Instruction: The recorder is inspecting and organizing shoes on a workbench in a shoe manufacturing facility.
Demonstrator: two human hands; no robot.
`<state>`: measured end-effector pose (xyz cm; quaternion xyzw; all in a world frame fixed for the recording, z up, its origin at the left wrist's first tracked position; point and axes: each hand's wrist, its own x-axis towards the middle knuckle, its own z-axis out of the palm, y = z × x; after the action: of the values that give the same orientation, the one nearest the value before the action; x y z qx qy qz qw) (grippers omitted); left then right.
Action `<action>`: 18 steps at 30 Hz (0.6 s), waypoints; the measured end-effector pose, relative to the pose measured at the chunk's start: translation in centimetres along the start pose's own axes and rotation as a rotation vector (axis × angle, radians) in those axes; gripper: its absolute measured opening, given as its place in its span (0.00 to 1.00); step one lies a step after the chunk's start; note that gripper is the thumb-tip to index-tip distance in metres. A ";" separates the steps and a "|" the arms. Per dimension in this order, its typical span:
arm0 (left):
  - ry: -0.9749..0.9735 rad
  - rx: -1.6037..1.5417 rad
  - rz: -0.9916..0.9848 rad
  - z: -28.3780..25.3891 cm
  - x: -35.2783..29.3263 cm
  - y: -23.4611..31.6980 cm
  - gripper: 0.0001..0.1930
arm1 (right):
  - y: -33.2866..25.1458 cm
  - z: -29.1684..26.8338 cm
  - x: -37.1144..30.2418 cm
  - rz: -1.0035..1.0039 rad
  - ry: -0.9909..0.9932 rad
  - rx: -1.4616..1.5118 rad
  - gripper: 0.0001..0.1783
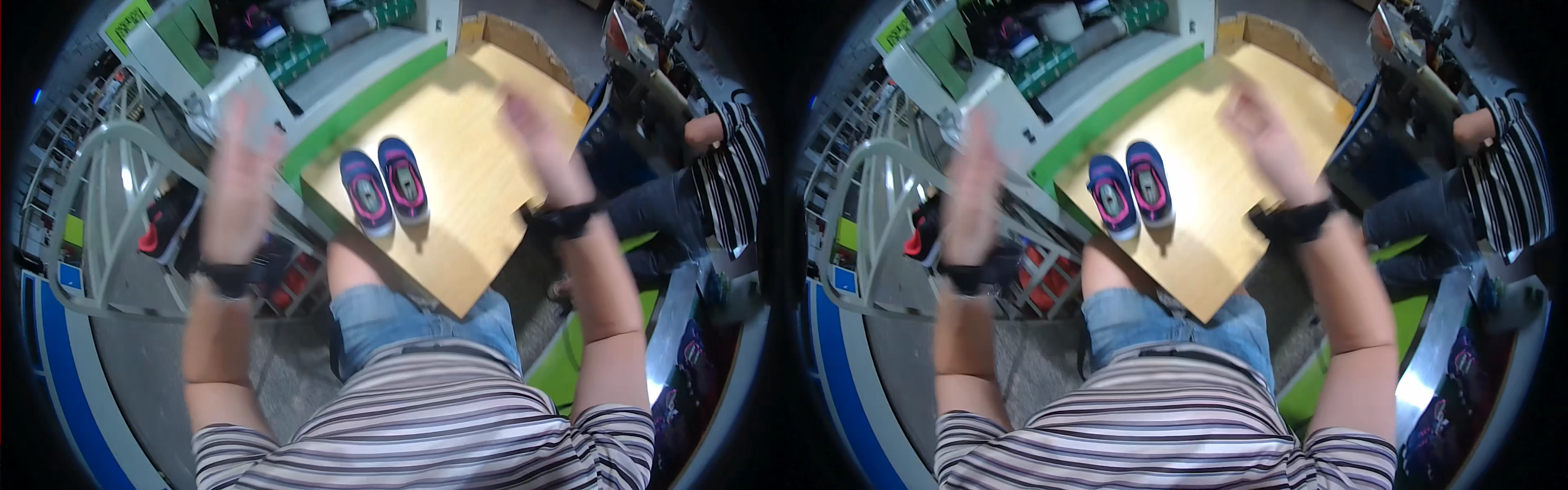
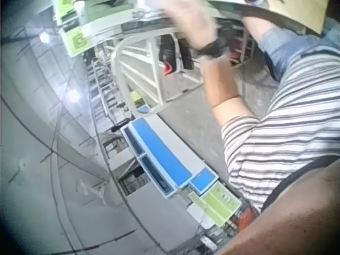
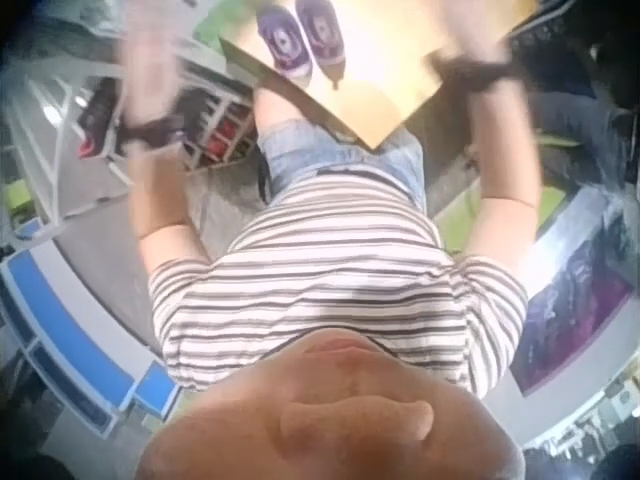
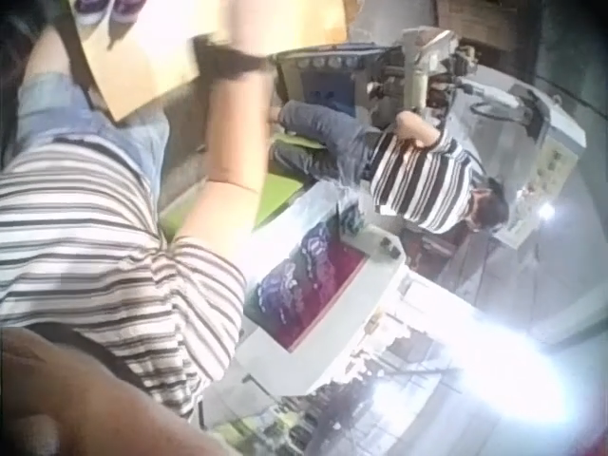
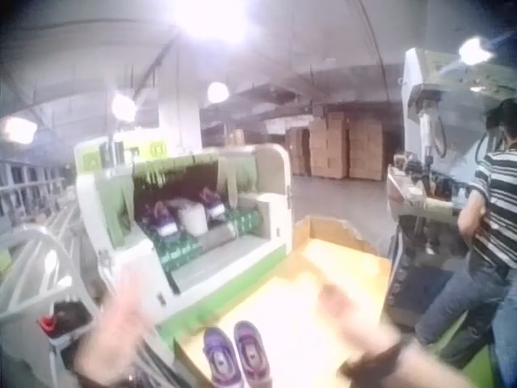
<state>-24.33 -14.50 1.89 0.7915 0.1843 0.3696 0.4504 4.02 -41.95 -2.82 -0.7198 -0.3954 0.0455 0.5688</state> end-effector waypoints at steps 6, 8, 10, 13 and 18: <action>-0.108 -0.090 -0.119 0.1 -4.8 -5.9 0.30 | -6.2 -5.4 -8.0 0.232 0.038 0.046 0.27; -0.180 -0.118 -0.177 3.5 -4.6 -4.0 0.30 | -6.4 -6.1 -10.1 0.261 0.044 0.007 0.27; -0.217 -0.125 -0.164 3.2 -5.5 -5.7 0.30 | -7.9 -7.6 -11.2 0.214 0.065 -0.008 0.27; -0.250 -0.158 -0.127 4.7 -5.9 -6.7 0.31 | -10.1 -9.9 -11.9 0.115 0.089 -0.056 0.27; -0.236 -0.233 0.029 8.8 -3.0 -6.5 0.31 | -13.3 -13.4 -11.0 -0.161 0.129 -0.163 0.27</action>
<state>-19.43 -18.04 -7.69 0.7744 0.0747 0.2993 0.5524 -3.46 -58.69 9.00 -0.7311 -0.4169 -0.0789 0.5343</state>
